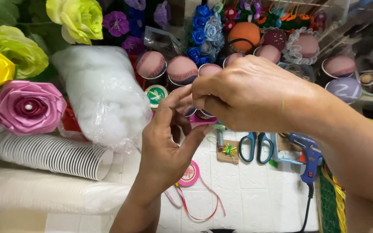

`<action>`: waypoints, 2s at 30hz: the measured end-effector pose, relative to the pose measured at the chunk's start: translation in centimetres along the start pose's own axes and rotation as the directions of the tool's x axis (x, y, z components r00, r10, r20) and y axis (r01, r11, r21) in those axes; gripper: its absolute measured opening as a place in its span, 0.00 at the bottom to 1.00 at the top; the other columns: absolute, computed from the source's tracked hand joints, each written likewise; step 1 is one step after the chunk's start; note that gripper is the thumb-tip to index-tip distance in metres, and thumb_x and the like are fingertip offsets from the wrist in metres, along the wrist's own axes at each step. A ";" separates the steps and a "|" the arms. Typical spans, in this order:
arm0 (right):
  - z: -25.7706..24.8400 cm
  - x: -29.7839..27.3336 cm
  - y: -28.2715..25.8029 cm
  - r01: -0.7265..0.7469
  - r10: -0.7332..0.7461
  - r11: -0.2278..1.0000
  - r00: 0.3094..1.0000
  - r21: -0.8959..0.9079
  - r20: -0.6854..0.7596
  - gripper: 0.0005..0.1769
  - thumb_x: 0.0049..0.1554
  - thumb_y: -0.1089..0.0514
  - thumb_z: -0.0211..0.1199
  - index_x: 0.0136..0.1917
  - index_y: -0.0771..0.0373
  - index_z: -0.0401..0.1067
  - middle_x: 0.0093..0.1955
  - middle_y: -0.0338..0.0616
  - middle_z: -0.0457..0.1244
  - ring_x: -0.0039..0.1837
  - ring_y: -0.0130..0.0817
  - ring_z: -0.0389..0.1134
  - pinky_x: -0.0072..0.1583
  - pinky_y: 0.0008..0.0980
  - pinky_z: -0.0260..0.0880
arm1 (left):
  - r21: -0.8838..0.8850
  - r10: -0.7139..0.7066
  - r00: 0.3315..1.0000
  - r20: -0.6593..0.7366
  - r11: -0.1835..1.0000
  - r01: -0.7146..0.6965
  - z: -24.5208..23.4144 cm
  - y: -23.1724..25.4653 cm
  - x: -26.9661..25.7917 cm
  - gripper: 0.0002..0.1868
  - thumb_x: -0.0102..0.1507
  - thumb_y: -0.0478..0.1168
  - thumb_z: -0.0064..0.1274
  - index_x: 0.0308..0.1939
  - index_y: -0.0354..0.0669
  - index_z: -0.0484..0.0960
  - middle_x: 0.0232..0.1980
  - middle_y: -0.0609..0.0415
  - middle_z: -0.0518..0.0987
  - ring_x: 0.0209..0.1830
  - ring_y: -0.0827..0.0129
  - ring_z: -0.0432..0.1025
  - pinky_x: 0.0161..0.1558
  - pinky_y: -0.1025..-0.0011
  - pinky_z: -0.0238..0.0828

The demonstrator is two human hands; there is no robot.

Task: Rolling and tying small green decorative leaves or stems using thread as part of a handicraft project.

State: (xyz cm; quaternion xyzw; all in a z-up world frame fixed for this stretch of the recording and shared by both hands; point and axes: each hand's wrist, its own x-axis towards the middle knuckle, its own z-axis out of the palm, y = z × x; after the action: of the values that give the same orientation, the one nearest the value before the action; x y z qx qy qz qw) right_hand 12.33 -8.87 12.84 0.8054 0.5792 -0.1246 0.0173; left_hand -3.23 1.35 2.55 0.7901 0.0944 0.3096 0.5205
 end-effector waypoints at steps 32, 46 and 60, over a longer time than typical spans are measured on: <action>1.1 -12.5 15.1 -0.299 0.292 0.953 0.878 0.042 -0.380 0.10 0.71 0.50 0.62 0.54 0.59 0.74 0.37 0.40 0.63 0.38 0.35 0.59 0.43 0.38 0.55 | 0.072 0.266 0.961 0.079 0.960 -0.272 3.0 -0.1 0.4 0.06 0.67 0.30 0.54 0.45 0.40 0.85 0.38 0.55 0.82 0.37 0.69 0.75 0.43 0.74 0.71; 8.0 -9.1 19.1 -0.553 0.549 0.826 0.744 0.110 -0.381 0.16 0.69 0.45 0.54 0.58 0.54 0.76 0.61 0.46 0.69 0.63 0.45 0.65 0.60 0.52 0.64 | 0.297 0.544 0.832 0.104 0.782 -0.548 18.5 -6.3 4.8 0.08 0.70 0.31 0.52 0.51 0.43 0.83 0.65 0.36 0.74 0.60 0.47 0.77 0.56 0.58 0.79; 13.7 -6.4 18.3 -0.062 0.552 0.356 0.819 0.932 -0.156 0.08 0.53 0.60 0.59 0.43 0.62 0.79 0.36 0.35 0.65 0.41 0.24 0.61 0.44 0.24 0.58 | 0.392 0.757 0.654 0.015 0.597 -0.700 24.6 -7.7 6.6 0.08 0.72 0.36 0.49 0.40 0.40 0.82 0.66 0.37 0.74 0.62 0.52 0.76 0.60 0.64 0.75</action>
State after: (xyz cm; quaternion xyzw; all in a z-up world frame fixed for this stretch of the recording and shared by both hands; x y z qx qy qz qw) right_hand 25.12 -23.20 -1.17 0.7872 0.2390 -0.2190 -0.5246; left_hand 17.78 -10.97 -8.22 0.8146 -0.1421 0.5315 0.1835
